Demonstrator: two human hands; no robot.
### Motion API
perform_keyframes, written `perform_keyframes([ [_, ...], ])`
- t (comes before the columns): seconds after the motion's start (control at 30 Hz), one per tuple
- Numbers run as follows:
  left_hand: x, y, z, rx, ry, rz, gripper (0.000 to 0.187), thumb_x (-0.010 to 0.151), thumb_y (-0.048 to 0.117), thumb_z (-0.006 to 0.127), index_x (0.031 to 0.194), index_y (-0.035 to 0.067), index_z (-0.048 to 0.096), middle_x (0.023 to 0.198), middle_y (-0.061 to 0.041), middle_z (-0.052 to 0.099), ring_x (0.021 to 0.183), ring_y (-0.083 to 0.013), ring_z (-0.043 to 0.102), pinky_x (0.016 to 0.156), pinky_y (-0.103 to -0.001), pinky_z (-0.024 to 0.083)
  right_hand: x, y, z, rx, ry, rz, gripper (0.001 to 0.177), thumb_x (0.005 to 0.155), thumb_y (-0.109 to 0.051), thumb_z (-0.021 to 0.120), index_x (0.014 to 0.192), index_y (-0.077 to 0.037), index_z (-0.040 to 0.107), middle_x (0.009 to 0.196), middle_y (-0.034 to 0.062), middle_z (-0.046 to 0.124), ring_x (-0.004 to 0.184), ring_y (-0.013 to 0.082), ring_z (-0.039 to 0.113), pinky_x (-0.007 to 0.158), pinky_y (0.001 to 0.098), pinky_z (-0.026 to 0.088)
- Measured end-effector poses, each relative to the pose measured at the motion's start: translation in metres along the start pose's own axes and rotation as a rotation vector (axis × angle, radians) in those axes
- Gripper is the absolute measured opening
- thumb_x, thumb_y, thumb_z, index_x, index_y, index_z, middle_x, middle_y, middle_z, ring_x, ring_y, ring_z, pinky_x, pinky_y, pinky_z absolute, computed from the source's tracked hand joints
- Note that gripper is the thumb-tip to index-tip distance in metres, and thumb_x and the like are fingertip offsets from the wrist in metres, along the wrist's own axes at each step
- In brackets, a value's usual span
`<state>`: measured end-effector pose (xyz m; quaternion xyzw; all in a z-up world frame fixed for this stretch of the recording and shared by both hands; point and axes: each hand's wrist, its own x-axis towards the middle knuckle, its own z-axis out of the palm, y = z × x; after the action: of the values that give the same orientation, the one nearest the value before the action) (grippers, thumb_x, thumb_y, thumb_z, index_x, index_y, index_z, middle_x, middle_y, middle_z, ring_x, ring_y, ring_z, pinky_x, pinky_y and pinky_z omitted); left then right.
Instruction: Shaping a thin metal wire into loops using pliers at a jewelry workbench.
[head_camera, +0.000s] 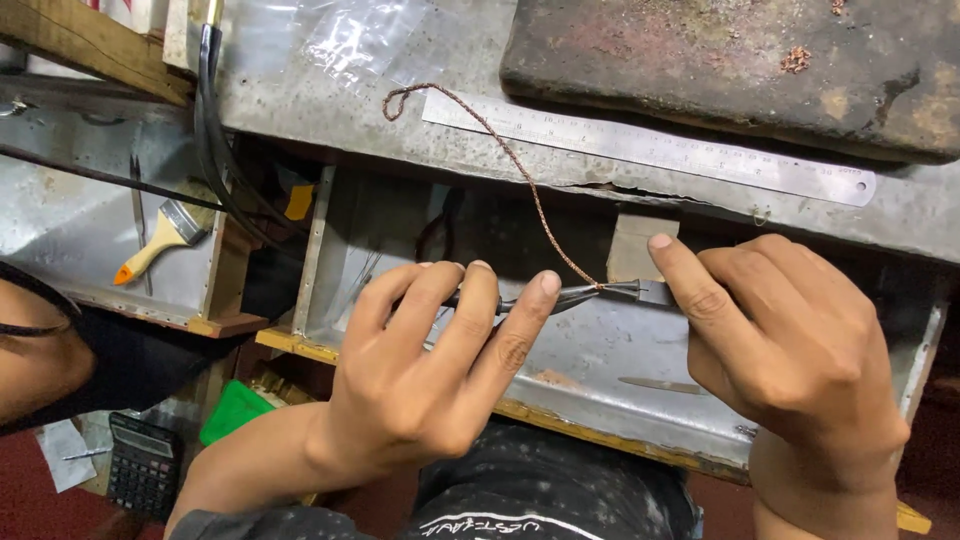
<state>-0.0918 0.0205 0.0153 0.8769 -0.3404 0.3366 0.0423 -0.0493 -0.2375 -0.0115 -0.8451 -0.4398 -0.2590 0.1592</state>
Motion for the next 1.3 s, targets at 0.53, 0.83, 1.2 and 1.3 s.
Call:
perform_keyframes([
  [0.53, 0.0002, 0.0001, 0.0035, 0.027, -0.020, 0.000, 0.020, 0.105, 0.007, 0.063, 0.122, 0.006, 0.074, 0.091, -0.014, 0.063, 0.074, -0.0272, 0.057, 0.066, -0.039, 0.047, -0.0003, -0.0001, 0.0008, -0.035, -0.020, 0.021, 0.034, 0.098, 0.024, 0.049, 0.115, 0.013, 0.077, 0.077, 0.0170, 0.058, 0.058, 0.0294, 0.043, 0.054, 0.0382, 0.037],
  [0.83, 0.0037, -0.0003, 0.0028, 0.033, -0.014, -0.008, 0.018, 0.105, 0.007, 0.064, 0.120, 0.006, 0.075, 0.091, -0.014, 0.064, 0.074, -0.0269, 0.059, 0.067, -0.039, 0.050, -0.0014, 0.0012, 0.0014, -0.048, -0.020, 0.005, 0.039, 0.095, 0.025, 0.045, 0.117, 0.013, 0.076, 0.078, 0.0160, 0.058, 0.058, 0.0286, 0.042, 0.054, 0.0379, 0.038],
  [1.2, 0.0022, -0.0001, 0.0024, 0.020, -0.029, -0.007, 0.022, 0.106, 0.007, 0.060, 0.122, 0.006, 0.074, 0.092, -0.015, 0.064, 0.075, -0.0277, 0.057, 0.066, -0.039, 0.048, -0.0010, 0.0007, -0.0001, -0.032, -0.031, 0.018, 0.039, 0.095, 0.025, 0.045, 0.117, 0.014, 0.075, 0.080, 0.0169, 0.059, 0.058, 0.0295, 0.042, 0.055, 0.0390, 0.038],
  [1.3, 0.0030, -0.0002, 0.0025, 0.032, -0.025, -0.004, 0.020, 0.105, 0.007, 0.062, 0.121, 0.006, 0.075, 0.092, -0.014, 0.063, 0.074, -0.0271, 0.057, 0.066, -0.039, 0.048, -0.0007, 0.0001, 0.0001, -0.035, -0.030, 0.026, 0.038, 0.096, 0.023, 0.044, 0.116, 0.014, 0.075, 0.079, 0.0170, 0.059, 0.059, 0.0301, 0.042, 0.055, 0.0395, 0.038],
])
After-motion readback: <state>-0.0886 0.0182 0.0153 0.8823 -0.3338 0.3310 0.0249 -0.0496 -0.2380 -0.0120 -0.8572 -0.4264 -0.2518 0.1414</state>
